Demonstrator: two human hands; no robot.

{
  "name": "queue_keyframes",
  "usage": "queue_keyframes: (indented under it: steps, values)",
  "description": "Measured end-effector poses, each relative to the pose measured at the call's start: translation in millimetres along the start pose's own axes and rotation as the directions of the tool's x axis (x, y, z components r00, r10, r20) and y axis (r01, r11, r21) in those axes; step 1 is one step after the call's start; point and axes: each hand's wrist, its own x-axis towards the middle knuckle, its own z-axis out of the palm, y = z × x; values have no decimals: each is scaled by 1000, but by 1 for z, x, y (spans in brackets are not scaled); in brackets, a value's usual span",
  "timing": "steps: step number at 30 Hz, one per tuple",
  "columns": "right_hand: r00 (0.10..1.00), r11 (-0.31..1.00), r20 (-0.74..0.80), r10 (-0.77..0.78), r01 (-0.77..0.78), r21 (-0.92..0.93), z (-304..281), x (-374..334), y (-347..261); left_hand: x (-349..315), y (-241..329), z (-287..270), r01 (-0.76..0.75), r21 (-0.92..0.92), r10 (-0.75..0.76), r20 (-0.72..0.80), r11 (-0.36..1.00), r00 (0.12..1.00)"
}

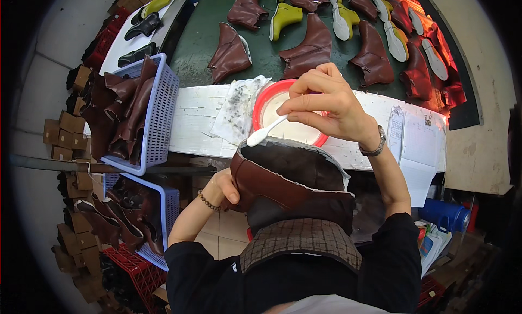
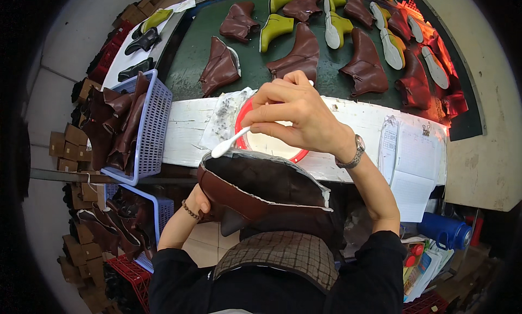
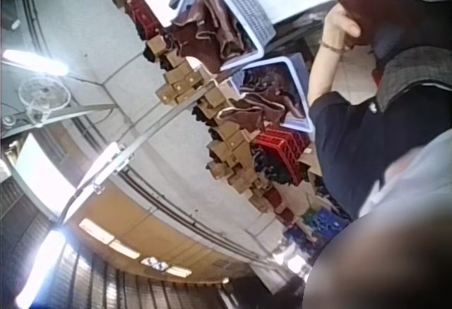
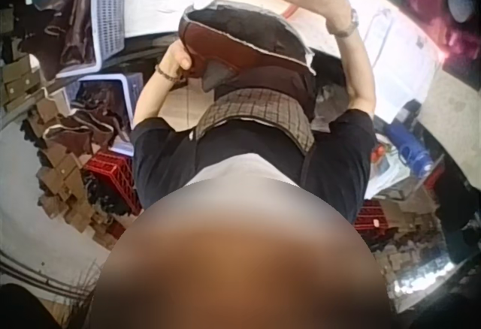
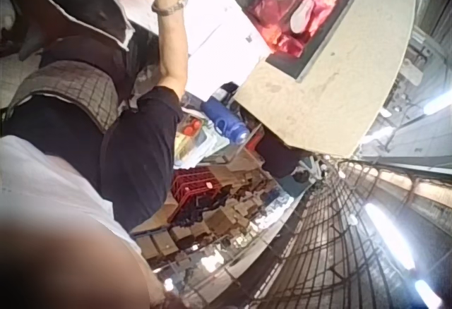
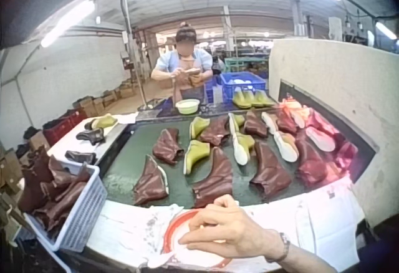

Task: The worker is applying white adhesive to the edges of leather shoe uppers using a brush, then placing them onto a conveyor belt for drying.

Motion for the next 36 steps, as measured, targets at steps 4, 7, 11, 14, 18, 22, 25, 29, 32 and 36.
queue_keyframes:
  steps: [4, 7, 11, 14, 18, 22, 25, 29, 32, 36]
  values:
    - [999, 999, -33, 28, -30, -44, -10, -14, 10, -18, 1, -2, -128, 163, 148, -123, 978, 981]
    - [993, 993, -72, 96, -100, -58, -13, -35, 13, -23, 6, -6, -171, 213, 199, -121, 962, 973]
    - [980, 982, -111, 166, -174, -72, -11, -62, 13, -20, 15, -13, -153, -44, 157, 103, 987, 982]
    - [962, 970, -150, 226, -237, -60, -5, -85, 13, -13, 15, -15, -130, -164, 163, 214, 978, 963]
    - [937, 946, -144, 318, -323, -10, 4, -109, 14, -14, 14, -4, -339, -125, 354, 141, 933, 924]
    - [815, 839, -199, 544, -525, 145, 21, -126, 19, -25, 32, -18, -419, 67, 416, 58, 905, 908]
    - [620, 672, -279, 733, -594, 442, 33, -156, 60, -22, 62, -21, -446, 277, 485, -88, 851, 870]
    - [281, 381, -258, 924, -694, 611, 41, -180, 97, -6, 123, -44, -379, 636, 687, -347, 673, 638]
    - [270, 406, -308, 912, -698, 590, 51, -181, 105, 25, 181, -77, -165, 894, 826, -295, 416, 481]
    - [298, 437, -327, 897, -713, 548, 55, -177, 103, 70, 264, -136, 103, 940, 849, -338, 325, 406]
